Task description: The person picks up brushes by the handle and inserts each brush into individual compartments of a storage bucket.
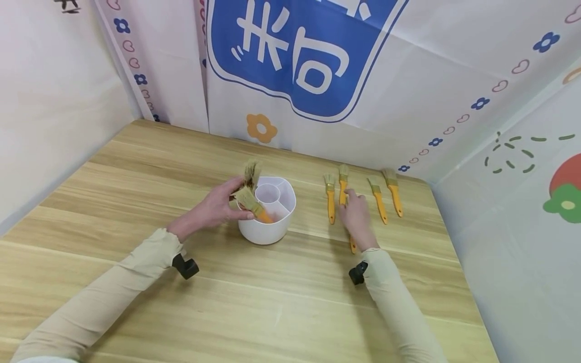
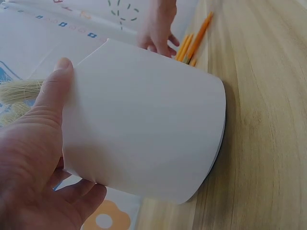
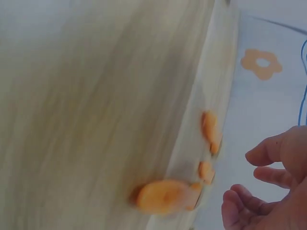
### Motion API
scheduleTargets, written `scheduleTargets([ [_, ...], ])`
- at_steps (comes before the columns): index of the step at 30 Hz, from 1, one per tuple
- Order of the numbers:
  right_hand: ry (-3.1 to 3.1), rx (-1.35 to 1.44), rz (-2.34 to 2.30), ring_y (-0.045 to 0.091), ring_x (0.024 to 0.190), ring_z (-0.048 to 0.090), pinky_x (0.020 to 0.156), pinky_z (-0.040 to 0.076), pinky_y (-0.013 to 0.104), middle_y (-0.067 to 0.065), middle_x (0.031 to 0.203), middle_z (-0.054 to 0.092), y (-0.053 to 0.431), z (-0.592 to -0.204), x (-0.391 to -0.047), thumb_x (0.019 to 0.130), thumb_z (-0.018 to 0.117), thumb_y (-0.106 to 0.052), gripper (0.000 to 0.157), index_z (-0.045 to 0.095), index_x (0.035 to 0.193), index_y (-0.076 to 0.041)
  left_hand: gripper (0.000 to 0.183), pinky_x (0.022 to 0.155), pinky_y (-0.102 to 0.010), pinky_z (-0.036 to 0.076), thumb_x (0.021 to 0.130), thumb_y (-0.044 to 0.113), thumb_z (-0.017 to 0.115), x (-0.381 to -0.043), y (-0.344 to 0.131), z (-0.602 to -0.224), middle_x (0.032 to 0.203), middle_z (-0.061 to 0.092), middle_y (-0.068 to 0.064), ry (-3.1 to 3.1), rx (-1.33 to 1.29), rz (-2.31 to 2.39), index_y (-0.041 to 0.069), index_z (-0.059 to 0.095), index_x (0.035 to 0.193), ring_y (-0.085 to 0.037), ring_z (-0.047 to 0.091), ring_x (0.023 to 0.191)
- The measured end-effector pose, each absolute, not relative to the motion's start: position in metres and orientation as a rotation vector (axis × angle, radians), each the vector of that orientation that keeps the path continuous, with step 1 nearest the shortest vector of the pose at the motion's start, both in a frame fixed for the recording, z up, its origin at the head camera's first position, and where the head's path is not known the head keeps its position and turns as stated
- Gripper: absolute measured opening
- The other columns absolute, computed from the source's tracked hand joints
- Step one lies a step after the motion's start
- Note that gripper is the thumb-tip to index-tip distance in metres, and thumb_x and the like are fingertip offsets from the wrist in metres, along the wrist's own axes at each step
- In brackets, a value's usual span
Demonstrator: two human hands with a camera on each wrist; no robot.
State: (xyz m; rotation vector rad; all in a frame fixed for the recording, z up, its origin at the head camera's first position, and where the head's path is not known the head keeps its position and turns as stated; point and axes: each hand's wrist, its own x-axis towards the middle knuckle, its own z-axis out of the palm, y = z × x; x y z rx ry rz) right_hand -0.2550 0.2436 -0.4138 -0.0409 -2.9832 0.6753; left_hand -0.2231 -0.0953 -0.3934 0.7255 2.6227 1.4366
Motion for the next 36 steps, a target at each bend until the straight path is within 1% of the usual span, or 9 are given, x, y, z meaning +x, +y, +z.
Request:
scheduleTargets([
  [3,-3.014,-0.085,0.634,0.042,0.097,0.053,0.071,0.045,0.047,0.032,0.118,0.052,0.250,-0.416,-0.258,0.093,0.052,-0.011,0.044,0.044,0.135,0.000,0.093,0.109,-0.046,0.037,0.073,0.025,0.082,-0.224,-0.095,-0.394,0.146,0.041,-0.013,2.623,0.725,1.438,0.006,0.030,0.147,-0.029,0.039,0.135],
  [6,-3.039,-0.106,0.573,0.044,0.103,0.054,0.075,0.047,0.049,0.032,0.123,0.052,0.253,-0.417,-0.259,0.093,0.052,-0.013,0.045,0.043,0.136,-0.001,0.092,0.109,-0.046,0.037,0.073,0.025,0.082,-0.224,-0.096,-0.394,0.146,0.041,-0.012,2.627,0.724,1.439,0.006,0.030,0.147,-0.029,0.039,0.135],
  [13,-3.081,-0.128,0.552,0.043,0.105,0.053,0.074,0.047,0.047,0.030,0.124,0.053,0.258,-0.418,-0.263,0.093,0.051,-0.013,0.047,0.041,0.137,0.000,0.093,0.109,-0.047,0.037,0.073,0.024,0.082,-0.223,-0.096,-0.392,0.146,0.041,-0.015,2.627,0.732,1.444,0.004,0.030,0.147,-0.031,0.038,0.135],
  [19,-3.118,-0.169,0.522,0.042,0.102,0.054,0.071,0.047,0.045,0.031,0.123,0.053,0.263,-0.423,-0.270,0.091,0.050,-0.014,0.049,0.040,0.137,0.001,0.097,0.109,-0.048,0.037,0.073,0.027,0.082,-0.222,-0.095,-0.390,0.150,0.035,-0.017,2.635,0.705,1.413,0.001,0.025,0.148,-0.033,0.036,0.136],
  [21,-3.130,-0.176,0.509,0.042,0.102,0.055,0.072,0.048,0.046,0.032,0.123,0.054,0.265,-0.424,-0.272,0.090,0.050,-0.014,0.050,0.040,0.137,0.002,0.096,0.109,-0.048,0.037,0.073,0.026,0.082,-0.221,-0.095,-0.391,0.149,0.036,-0.017,2.630,0.708,1.421,0.001,0.026,0.148,-0.033,0.037,0.136],
  [25,-3.156,-0.174,0.516,0.042,0.102,0.056,0.079,0.049,0.048,0.032,0.124,0.054,0.267,-0.427,-0.276,0.090,0.050,-0.014,0.052,0.039,0.137,0.005,0.095,0.109,-0.047,0.038,0.072,0.024,0.083,-0.221,-0.094,-0.392,0.147,0.038,-0.016,2.619,0.715,1.444,0.002,0.028,0.147,-0.033,0.039,0.135],
  [29,-3.202,-0.192,0.548,0.036,0.096,0.056,0.079,0.049,0.045,0.031,0.126,0.053,0.268,-0.427,-0.280,0.091,0.051,-0.015,0.055,0.034,0.140,0.004,0.095,0.108,-0.047,0.038,0.073,0.024,0.082,-0.220,-0.094,-0.393,0.146,0.040,-0.018,2.607,0.721,1.457,0.000,0.027,0.147,-0.033,0.040,0.134],
  [32,-3.243,-0.214,0.577,0.031,0.089,0.055,0.074,0.048,0.039,0.029,0.125,0.054,0.269,-0.425,-0.283,0.092,0.051,-0.017,0.058,0.031,0.143,0.003,0.096,0.108,-0.047,0.039,0.073,0.024,0.082,-0.220,-0.094,-0.394,0.147,0.039,-0.018,2.615,0.715,1.447,0.000,0.027,0.147,-0.034,0.040,0.134],
  [36,-3.290,-0.222,0.575,0.027,0.080,0.058,0.064,0.048,0.031,0.029,0.124,0.055,0.269,-0.421,-0.285,0.092,0.052,-0.018,0.058,0.032,0.141,0.005,0.098,0.108,-0.047,0.038,0.073,0.026,0.082,-0.220,-0.096,-0.394,0.150,0.034,-0.018,2.631,0.699,1.420,0.000,0.025,0.148,-0.035,0.039,0.135],
])
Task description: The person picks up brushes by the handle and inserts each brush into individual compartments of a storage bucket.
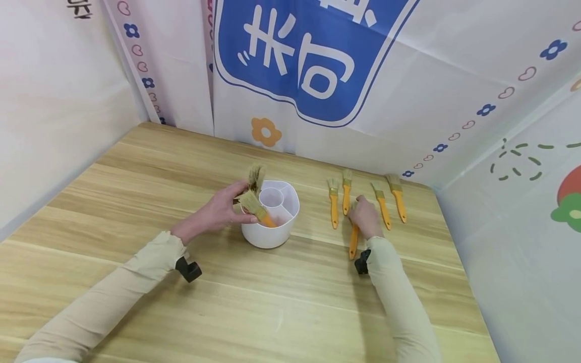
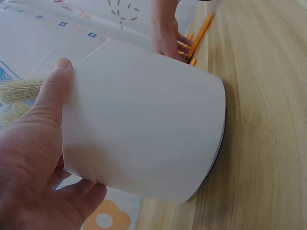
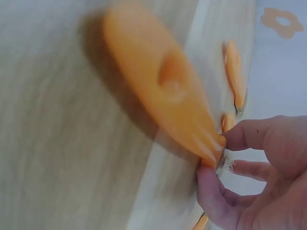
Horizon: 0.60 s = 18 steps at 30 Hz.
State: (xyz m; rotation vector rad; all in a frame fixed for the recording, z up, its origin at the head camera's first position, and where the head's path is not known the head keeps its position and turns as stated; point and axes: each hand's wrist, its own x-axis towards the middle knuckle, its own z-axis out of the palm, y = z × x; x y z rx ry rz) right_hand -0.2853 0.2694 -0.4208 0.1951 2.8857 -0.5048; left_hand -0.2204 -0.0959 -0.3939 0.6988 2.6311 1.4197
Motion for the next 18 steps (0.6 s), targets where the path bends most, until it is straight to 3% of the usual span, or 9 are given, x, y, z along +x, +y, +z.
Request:
scheduleTargets([
  [6,2.854,0.185,-0.492,0.024,0.073,0.057,0.055,0.046,0.025,0.030,0.125,0.053,0.274,-0.419,-0.281,0.089,0.051,-0.017,0.056,0.036,0.138,0.007,0.096,0.109,-0.046,0.038,0.073,0.026,0.082,-0.221,-0.095,-0.395,0.150,0.035,-0.016,2.627,0.679,1.425,0.003,0.026,0.148,-0.033,0.038,0.136],
  [18,2.807,0.191,-0.584,0.016,0.052,0.057,0.049,0.053,0.029,0.017,0.086,0.061,0.275,-0.419,-0.263,0.086,0.054,-0.014,0.058,0.036,0.138,0.005,0.092,0.110,-0.047,0.036,0.073,0.025,0.082,-0.223,-0.095,-0.394,0.146,0.040,-0.014,2.603,0.717,1.456,0.005,0.030,0.147,-0.032,0.038,0.136],
])
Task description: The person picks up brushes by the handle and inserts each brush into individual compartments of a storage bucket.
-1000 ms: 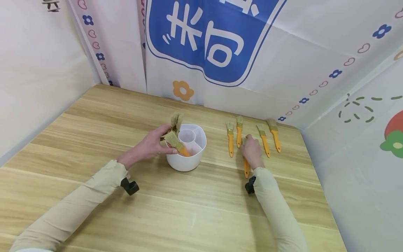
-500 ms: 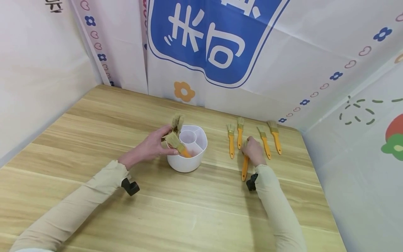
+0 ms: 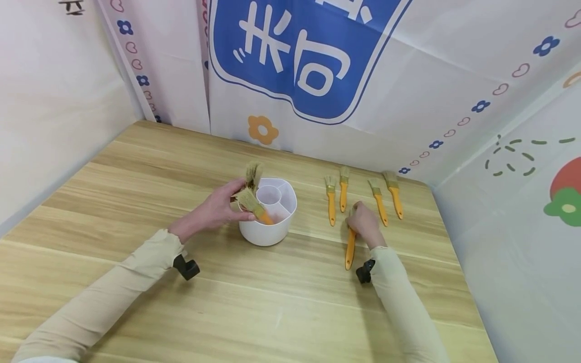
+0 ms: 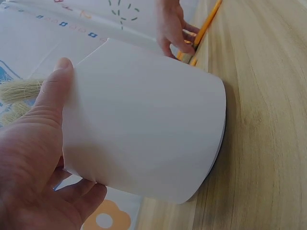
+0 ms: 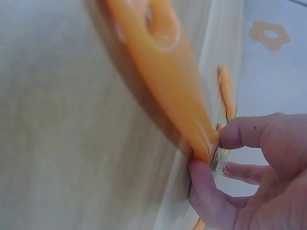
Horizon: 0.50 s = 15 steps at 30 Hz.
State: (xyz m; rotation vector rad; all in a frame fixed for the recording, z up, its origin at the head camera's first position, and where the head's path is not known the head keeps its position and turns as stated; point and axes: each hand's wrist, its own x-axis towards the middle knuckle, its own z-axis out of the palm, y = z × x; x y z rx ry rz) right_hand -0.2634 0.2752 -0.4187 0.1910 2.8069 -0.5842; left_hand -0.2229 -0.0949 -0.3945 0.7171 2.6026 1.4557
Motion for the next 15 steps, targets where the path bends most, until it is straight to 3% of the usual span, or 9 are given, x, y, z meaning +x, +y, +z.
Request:
scheduleTargets([
  [11,2.784,0.215,-0.630,0.013,0.050,0.056,0.048,0.054,0.028,0.019,0.088,0.058,0.267,-0.417,-0.250,0.085,0.055,-0.013,0.059,0.036,0.138,0.004,0.090,0.110,-0.046,0.037,0.073,0.023,0.082,-0.225,-0.095,-0.396,0.145,0.043,-0.012,2.595,0.737,1.482,0.007,0.032,0.146,-0.029,0.040,0.135],
  [15,2.762,0.220,-0.670,0.015,0.051,0.056,0.049,0.054,0.028,0.027,0.105,0.056,0.264,-0.416,-0.246,0.085,0.054,-0.012,0.059,0.035,0.139,0.003,0.090,0.109,-0.046,0.037,0.073,0.024,0.082,-0.225,-0.094,-0.397,0.146,0.041,-0.012,2.594,0.732,1.478,0.007,0.032,0.146,-0.029,0.039,0.135],
])
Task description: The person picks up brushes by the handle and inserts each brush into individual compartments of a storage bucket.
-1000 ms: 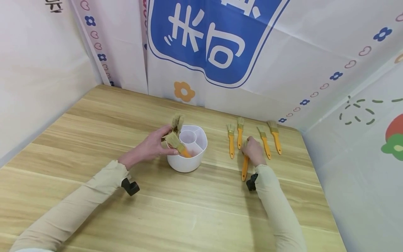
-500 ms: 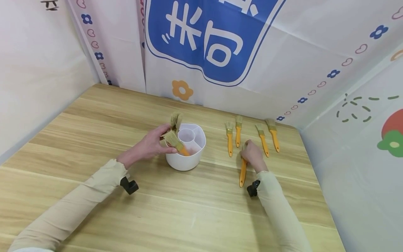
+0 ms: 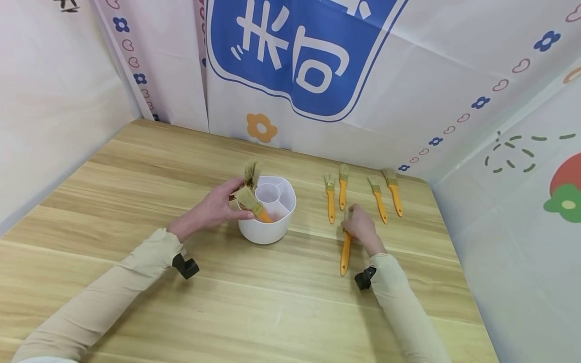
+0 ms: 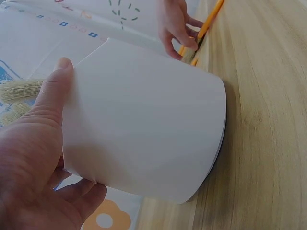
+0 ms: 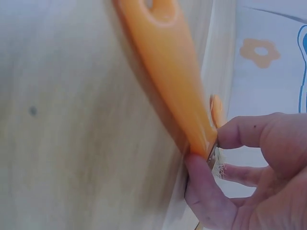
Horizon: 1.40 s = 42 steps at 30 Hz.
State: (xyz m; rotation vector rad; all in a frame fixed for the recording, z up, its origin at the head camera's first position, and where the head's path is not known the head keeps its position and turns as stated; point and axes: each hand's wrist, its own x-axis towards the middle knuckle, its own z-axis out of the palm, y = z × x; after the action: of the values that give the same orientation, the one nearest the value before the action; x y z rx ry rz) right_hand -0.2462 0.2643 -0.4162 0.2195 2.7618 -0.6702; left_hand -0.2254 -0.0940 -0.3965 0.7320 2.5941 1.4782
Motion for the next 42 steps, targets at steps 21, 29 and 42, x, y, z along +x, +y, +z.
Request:
scheduleTargets([
  [21,2.660,0.194,-1.034,0.014,0.057,0.055,0.052,0.056,0.030,0.012,0.087,0.052,0.247,-0.417,-0.241,0.089,0.055,-0.015,0.060,0.031,0.143,-0.006,0.090,0.109,-0.047,0.037,0.073,0.023,0.082,-0.224,-0.094,-0.396,0.146,0.040,-0.014,2.605,0.736,1.468,0.005,0.032,0.146,-0.031,0.039,0.135],
  [29,2.698,0.123,-1.119,0.015,0.056,0.055,0.055,0.057,0.034,0.009,0.083,0.055,0.238,-0.413,-0.240,0.090,0.054,-0.015,0.057,0.032,0.142,-0.006,0.090,0.109,-0.047,0.037,0.074,0.024,0.082,-0.224,-0.095,-0.396,0.147,0.040,-0.015,2.617,0.740,1.455,0.004,0.031,0.146,-0.032,0.039,0.135],
  [42,2.692,0.086,-1.321,0.028,0.068,0.064,0.063,0.059,0.041,0.018,0.096,0.055,0.225,-0.405,-0.239,0.092,0.052,-0.013,0.059,0.028,0.146,-0.009,0.093,0.109,-0.046,0.037,0.074,0.025,0.082,-0.223,-0.094,-0.394,0.149,0.037,-0.015,2.608,0.707,1.443,0.004,0.028,0.147,-0.032,0.037,0.136],
])
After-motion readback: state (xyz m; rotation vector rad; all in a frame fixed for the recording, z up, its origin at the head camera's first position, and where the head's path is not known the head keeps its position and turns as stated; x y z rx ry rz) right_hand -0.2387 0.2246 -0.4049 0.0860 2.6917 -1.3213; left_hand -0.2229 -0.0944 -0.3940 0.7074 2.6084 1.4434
